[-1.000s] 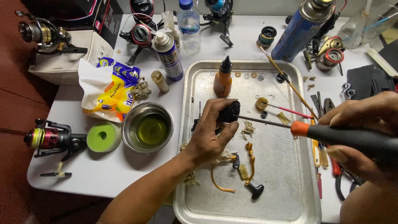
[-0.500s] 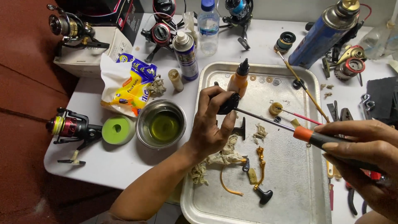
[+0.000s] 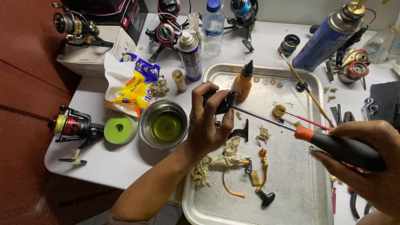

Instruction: The person disassembles a fishing reel handle, cleans the internal components with a cloth, and applies lubricant using a brush. They then reassemble the handle and use a screwdriver to tighten the screws.

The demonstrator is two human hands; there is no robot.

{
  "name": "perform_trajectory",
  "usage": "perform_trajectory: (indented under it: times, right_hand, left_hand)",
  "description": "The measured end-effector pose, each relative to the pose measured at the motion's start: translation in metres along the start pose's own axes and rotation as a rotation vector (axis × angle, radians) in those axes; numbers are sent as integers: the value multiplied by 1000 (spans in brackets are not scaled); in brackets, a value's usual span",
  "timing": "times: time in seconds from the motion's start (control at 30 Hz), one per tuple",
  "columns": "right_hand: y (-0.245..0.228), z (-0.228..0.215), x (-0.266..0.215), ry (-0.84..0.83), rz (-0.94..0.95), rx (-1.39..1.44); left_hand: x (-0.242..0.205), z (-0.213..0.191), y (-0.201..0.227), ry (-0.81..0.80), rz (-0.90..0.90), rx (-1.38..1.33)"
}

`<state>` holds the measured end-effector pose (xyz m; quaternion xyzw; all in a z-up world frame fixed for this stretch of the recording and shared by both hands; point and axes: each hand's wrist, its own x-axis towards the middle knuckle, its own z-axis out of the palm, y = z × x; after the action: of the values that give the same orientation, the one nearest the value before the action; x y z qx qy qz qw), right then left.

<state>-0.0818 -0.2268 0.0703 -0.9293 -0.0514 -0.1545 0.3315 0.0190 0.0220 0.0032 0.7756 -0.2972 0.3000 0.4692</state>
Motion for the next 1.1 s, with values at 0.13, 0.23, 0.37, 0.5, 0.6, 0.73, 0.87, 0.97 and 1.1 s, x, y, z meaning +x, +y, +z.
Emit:
perform_trajectory:
  times: [0.13,0.23,0.37,0.5,0.6,0.73,0.87,0.97,1.1]
  right_hand:
    - [-1,-1,1,25,-34,-59]
    - [-2,-1,1,27,42,-9]
    - [-12,-2,5,17,138,23]
    - [-11,-3,6,1,122,-28]
    - [16,-4,8,-11,-185,-58]
    - [11,-11,13,-34,-343,-112]
    - [9,-12,14,-22,-451,-115]
    - [7,-13,12,-30,-434,-167]
    - [7,-12,14,-24,-425,-161]
  left_hand:
    - [0,-1,2,6,-9,-22]
    - [0,-3,4,14,-9,-63]
    - [-1,-4,5,13,-19,-97]
    - [-1,-4,2,18,2,-89]
    - [0,-5,3,13,11,-72]
    - [1,-5,3,0,-1,-71]
    - [1,-4,2,4,-13,-65]
    - [1,-5,2,7,4,-51]
    - [2,-6,5,0,19,-19]
